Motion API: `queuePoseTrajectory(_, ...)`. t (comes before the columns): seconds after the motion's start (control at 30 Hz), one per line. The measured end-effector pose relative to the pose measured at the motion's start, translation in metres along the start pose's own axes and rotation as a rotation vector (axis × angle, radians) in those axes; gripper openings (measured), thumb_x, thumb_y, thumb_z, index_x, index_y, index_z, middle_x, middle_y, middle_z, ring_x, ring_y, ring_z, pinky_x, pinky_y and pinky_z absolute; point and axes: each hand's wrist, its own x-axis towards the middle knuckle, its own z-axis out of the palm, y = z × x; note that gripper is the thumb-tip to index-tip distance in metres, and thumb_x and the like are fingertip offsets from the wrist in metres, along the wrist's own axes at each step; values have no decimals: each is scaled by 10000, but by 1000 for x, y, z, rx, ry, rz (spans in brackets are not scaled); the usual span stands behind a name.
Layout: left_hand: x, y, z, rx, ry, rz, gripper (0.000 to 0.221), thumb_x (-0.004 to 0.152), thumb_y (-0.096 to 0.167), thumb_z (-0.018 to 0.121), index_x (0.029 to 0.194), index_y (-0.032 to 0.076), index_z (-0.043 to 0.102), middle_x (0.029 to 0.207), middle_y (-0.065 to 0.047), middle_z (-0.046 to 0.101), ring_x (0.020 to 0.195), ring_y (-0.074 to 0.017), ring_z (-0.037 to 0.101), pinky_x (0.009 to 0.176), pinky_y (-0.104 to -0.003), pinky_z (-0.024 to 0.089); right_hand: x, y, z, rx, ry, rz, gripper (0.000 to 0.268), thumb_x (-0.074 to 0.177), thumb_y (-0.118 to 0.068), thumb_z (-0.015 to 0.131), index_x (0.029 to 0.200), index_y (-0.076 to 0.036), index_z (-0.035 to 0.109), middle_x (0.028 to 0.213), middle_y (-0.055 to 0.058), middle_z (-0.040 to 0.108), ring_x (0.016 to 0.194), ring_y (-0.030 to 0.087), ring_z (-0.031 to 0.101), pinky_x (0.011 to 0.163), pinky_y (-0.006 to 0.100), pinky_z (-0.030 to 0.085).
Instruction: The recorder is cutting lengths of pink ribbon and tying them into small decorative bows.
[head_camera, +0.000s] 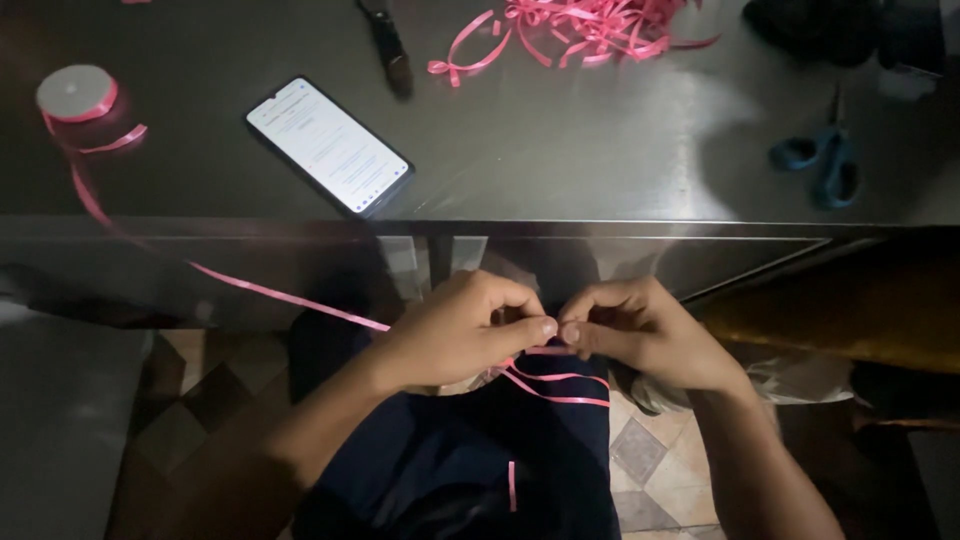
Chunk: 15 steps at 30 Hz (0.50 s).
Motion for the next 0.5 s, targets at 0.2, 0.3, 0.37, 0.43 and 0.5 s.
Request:
queuePoseTrajectory(0.2, -11, -51, -7, -245, 6, 59, 213, 979, 199, 687, 929, -4, 728, 710, 7, 647, 614, -36, 562, 543, -239, 446, -8, 30, -14, 237, 52, -155, 121, 956, -76, 703, 888, 25, 711, 816, 115, 713, 771, 194, 678, 745, 329, 548)
queuePoseTrajectory(0.3, -26, -80, -6, -588, -7, -19, 213, 998, 213, 673, 948, 6, 684, 703, 22, 567, 577, -47, 477, 502, -243, 375, -12, 49, -13, 606, 0, -330, 179, 1010, -140, 725, 900, -2, 695, 965, 156, 684, 893, 282, 668, 833, 396, 543)
queuePoseTrajectory(0.37, -34, -92, -3, -788, -14, -73, 221, 1009, 229, 664, 947, 17, 656, 676, 26, 514, 539, -59, 427, 470, -248, 334, -13, 59, -7, 807, -47, -410, 191, 1035, -164, 741, 915, -23, 694, 1081, 161, 662, 998, 317, 649, 896, 422, 528)
queuePoseTrajectory(0.43, -40, -99, 3, -1082, -84, 3, 264, 1061, 283, 647, 951, 46, 613, 673, 15, 481, 548, -81, 400, 490, -253, 312, -13, 66, 3, 1036, 27, -463, 188, 962, -219, 777, 938, -48, 702, 1266, 196, 639, 1229, 340, 569, 1032, 416, 484)
queuePoseTrajectory(0.5, -38, -109, 19, -1192, -61, 28, 242, 1057, 284, 638, 952, 70, 598, 737, 11, 493, 579, -83, 407, 507, -247, 310, -9, 64, 22, 1097, 23, -570, 122, 930, -182, 766, 964, -71, 729, 1252, 173, 651, 1280, 372, 533, 1087, 511, 437)
